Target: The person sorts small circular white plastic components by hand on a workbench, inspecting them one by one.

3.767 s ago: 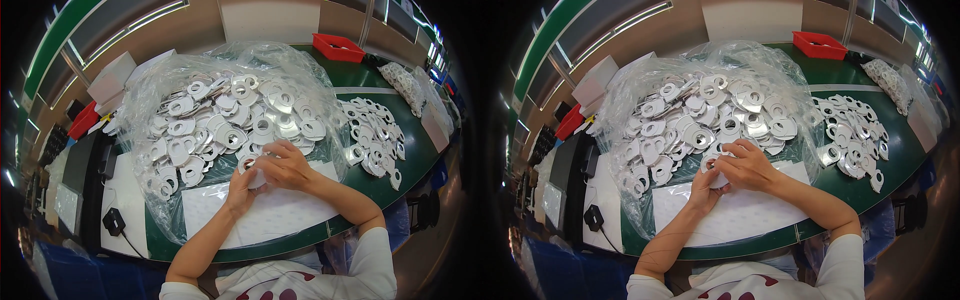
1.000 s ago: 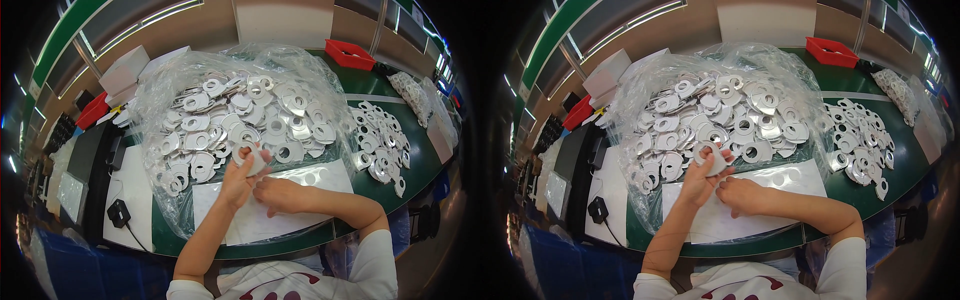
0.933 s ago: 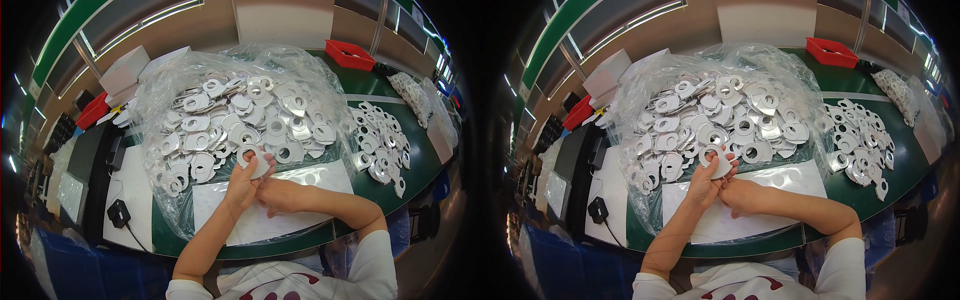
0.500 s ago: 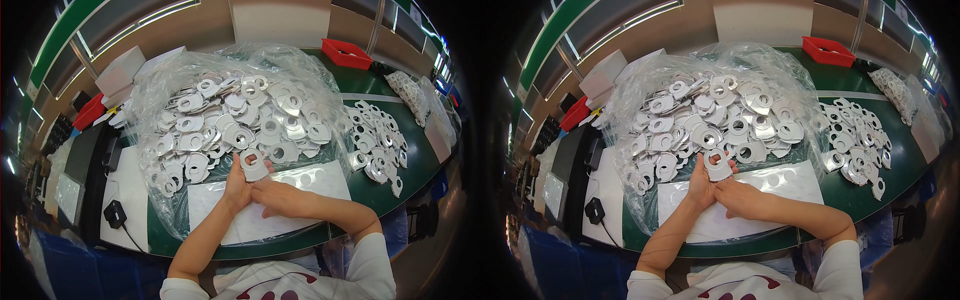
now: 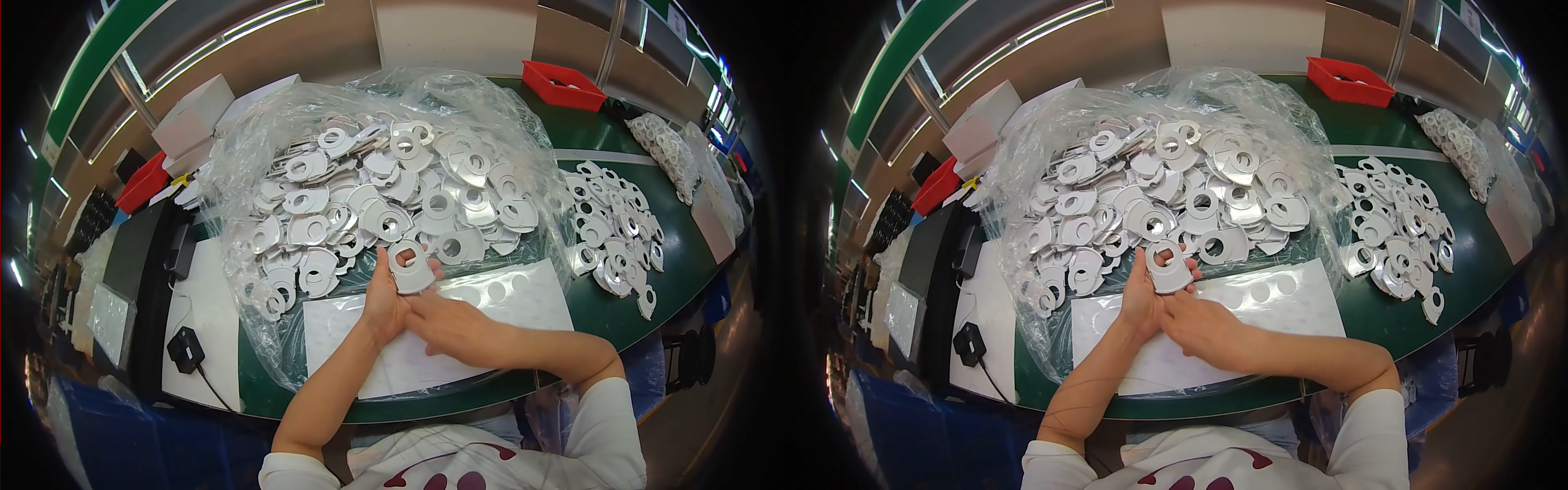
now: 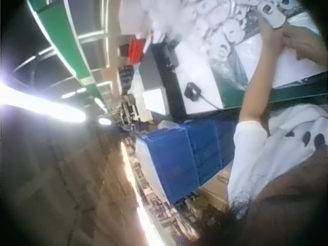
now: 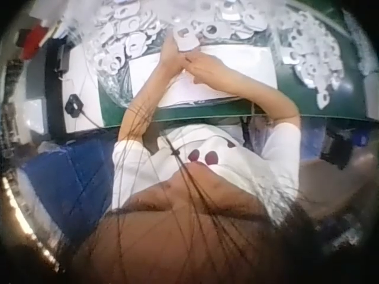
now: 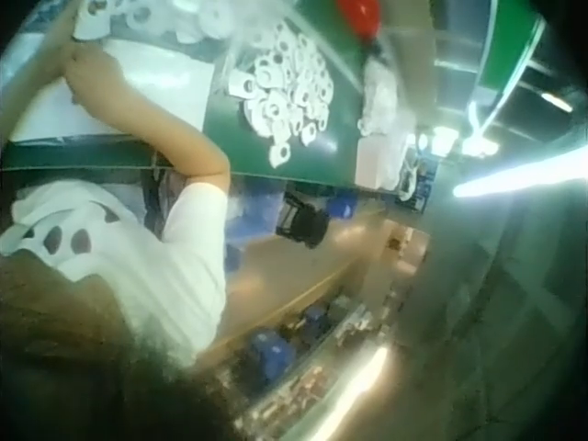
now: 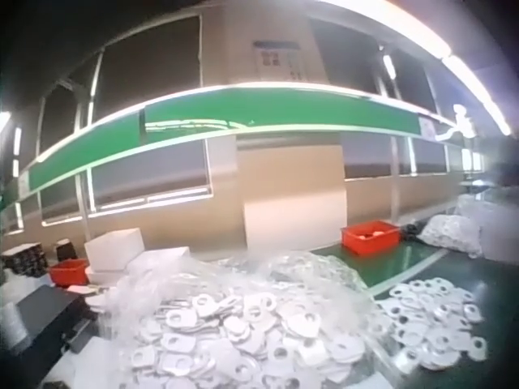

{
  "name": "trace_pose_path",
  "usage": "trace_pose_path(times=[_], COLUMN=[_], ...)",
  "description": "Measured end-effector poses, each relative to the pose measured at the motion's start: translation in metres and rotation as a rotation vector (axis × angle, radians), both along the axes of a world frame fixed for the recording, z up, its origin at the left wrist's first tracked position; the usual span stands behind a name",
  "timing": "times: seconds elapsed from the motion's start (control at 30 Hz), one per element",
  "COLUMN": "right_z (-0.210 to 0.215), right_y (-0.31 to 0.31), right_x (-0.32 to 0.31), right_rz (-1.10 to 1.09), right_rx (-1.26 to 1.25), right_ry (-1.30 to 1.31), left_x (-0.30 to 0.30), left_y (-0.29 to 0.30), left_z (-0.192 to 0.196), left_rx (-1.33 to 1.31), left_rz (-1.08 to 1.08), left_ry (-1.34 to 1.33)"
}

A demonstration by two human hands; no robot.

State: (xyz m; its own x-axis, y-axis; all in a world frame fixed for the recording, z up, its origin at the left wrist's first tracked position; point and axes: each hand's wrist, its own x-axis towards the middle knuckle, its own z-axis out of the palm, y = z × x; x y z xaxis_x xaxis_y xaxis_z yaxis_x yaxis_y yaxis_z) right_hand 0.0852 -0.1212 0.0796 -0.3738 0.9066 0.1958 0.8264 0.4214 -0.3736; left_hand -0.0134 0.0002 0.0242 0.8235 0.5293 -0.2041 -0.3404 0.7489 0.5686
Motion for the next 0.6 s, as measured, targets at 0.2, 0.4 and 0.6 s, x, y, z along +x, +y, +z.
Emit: trace_pose_path(times=[0.2, 0.4, 0.6], right_z=[0.0, -0.011, -0.012], right_y=[0.017, 0.008, -0.002], right_x=[0.018, 0.013, 0.006], right_rz=[0.064, 0.119, 0.102], right_rx=[-0.35, -0.117, 0.012], right_ry=[0.092, 0.045, -0.11], left_x=[0.001, 0.001, 0.002], left_y=[-0.004, 0.001, 0.0], left_z=[0.008, -0.001, -0.002], left_rx=[-0.04, 0.007, -0.024], left_rz=[0.023, 0.014, 0.01], left_ry=[0.04, -0.005, -0.015])
